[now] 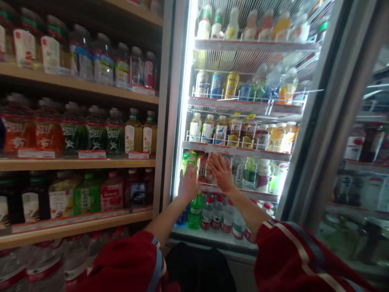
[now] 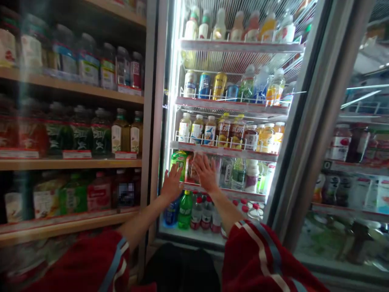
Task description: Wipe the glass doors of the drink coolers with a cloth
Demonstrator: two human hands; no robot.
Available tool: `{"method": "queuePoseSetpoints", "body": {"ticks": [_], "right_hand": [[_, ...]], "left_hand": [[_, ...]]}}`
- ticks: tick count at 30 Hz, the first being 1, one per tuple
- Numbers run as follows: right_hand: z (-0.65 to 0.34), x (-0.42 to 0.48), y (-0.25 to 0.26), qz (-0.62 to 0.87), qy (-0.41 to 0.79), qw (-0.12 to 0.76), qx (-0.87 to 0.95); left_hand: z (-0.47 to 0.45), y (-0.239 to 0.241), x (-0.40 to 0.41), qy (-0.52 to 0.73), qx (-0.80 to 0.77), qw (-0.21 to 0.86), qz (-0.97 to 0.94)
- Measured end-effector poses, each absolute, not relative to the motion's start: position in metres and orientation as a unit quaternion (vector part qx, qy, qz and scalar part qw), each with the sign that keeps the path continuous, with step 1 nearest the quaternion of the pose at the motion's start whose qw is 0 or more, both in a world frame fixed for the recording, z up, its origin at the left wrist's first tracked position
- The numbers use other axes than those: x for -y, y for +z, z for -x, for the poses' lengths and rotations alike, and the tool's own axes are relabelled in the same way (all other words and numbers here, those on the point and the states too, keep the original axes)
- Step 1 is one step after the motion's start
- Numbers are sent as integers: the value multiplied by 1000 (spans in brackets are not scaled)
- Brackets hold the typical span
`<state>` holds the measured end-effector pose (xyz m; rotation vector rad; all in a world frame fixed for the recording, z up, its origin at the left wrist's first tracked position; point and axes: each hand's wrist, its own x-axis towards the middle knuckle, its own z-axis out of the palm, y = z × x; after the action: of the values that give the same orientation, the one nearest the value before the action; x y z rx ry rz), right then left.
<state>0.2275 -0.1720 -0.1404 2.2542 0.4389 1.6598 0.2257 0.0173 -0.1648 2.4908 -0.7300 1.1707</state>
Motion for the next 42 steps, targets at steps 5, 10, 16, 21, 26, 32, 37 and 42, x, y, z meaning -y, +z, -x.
{"method": "queuePoseSetpoints", "body": {"ticks": [5,10,16,21,26,32,37,42], "right_hand": [[-217,192,-152,-794,557,170,-176],[-213,211,-140,-788,602,112,-66],[-206,216,-163,-801,559,165,-137],[-206,226,-153,-805,580,109,-61],[-201,232,-161,-819,553,127,-80],[-192,249,-163,-820,547,142,-88],[-190,256,-155,-808,575,125,-31],[-184,257,-176,-828,532,153,-89]], "left_hand": [[-220,-167,7,417,301,125,-848],[-216,-169,19,429,313,124,-838],[-214,-173,34,438,340,108,-825],[-213,-178,45,452,371,109,-804],[-206,-178,54,433,383,102,-809],[-205,-176,63,422,393,94,-812],[-203,-176,70,409,399,88,-816],[-200,-176,76,395,408,84,-819]]}}
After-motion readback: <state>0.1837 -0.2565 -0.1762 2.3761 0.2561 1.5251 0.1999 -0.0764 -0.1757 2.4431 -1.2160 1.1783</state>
